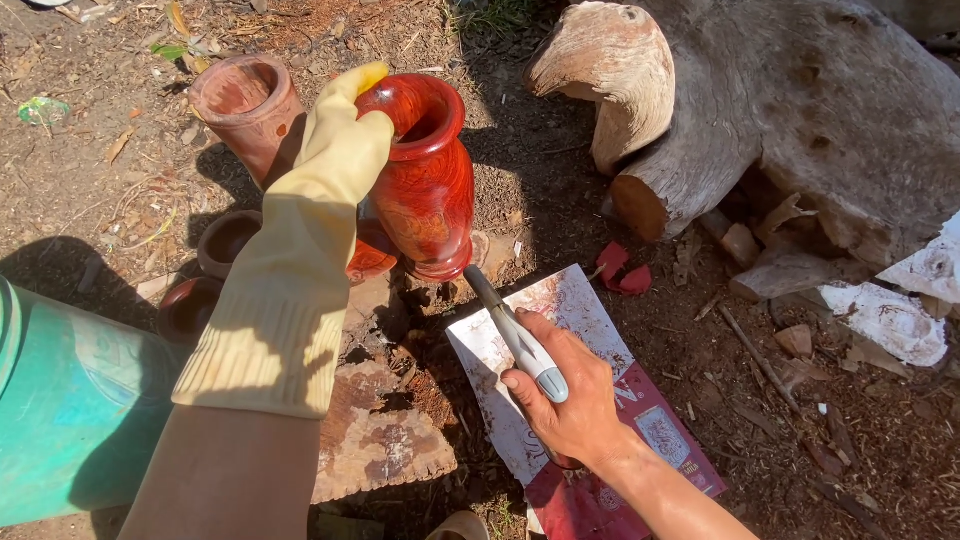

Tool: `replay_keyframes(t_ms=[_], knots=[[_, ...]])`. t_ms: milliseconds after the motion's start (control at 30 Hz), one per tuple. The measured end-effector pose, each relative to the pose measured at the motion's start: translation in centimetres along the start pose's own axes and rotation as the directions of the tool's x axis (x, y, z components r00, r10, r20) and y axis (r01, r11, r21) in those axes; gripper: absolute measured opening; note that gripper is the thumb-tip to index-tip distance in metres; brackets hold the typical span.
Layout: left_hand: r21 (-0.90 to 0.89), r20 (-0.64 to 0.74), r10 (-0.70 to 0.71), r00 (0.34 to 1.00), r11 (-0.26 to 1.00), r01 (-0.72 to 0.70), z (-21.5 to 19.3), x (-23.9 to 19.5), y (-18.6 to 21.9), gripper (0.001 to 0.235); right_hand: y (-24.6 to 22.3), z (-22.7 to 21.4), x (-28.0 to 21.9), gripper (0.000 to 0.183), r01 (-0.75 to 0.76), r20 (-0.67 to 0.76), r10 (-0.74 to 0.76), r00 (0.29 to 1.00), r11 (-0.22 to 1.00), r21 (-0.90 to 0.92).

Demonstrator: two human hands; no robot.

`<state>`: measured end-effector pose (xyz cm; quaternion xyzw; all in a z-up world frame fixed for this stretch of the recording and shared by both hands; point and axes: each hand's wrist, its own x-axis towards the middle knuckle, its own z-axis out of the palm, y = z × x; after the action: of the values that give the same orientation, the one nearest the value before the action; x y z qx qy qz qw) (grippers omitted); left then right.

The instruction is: Applying a flame finish to various wooden vases and bowls using a handheld blowtorch

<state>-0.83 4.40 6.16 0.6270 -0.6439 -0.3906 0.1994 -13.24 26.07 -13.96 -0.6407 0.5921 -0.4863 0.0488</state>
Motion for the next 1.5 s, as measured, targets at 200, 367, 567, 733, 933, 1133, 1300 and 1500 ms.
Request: replay_keyframes(t_ms=[200,367,567,733,933,1133,1300,1500], knots=[[0.027,0.016,0.069,0.997,0.997,-0.069,0.1,4.0,-1.9,0.061,1.2,0.9,-0.7,0.062,-0.027,0.029,0.028,0.999,1.0,-0.009],[0.024,0.004,0.065,0.998,0.998,-0.065,0.0,4.4,-1.7,0.066,1.3,1.4,-0.6,0.059,-0.02,0.032,0.02,0.999,1.0,0.007],[0.028,0.014,0.034,0.999,0.999,-0.034,-0.4,4.2,-0.8,0.064,2.0,2.0,-1.0,0.059,-0.046,0.062,0.047,0.997,0.999,-0.005],[0.0,0.003,0.028,1.0,1.0,-0.028,-0.4,5.6,-1.4,0.064,2.1,2.3,-0.8,0.061,-0.059,0.055,0.059,0.997,0.998,-0.002],[-0.025,0.011,0.049,0.999,0.998,-0.049,-0.5,5.1,-1.2,0.063,1.9,2.4,-0.5,0.059,-0.057,0.034,0.058,0.998,0.998,-0.014],[-0.055,0.025,0.055,0.998,0.997,-0.054,-0.4,4.9,-1.5,0.06,0.6,1.1,0.5,0.062,-0.034,0.011,0.033,0.999,0.999,0.03],[-0.044,0.033,0.081,0.996,0.996,-0.079,-0.2,5.0,-1.8,0.064,0.2,0.2,0.7,0.063,-0.057,0.0,0.057,0.998,0.996,0.07],[-0.081,0.01,0.146,0.989,0.986,-0.145,0.7,7.5,-3.7,0.064,-0.6,-0.8,1.0,0.064,-0.029,-0.034,0.032,0.999,0.998,0.064]])
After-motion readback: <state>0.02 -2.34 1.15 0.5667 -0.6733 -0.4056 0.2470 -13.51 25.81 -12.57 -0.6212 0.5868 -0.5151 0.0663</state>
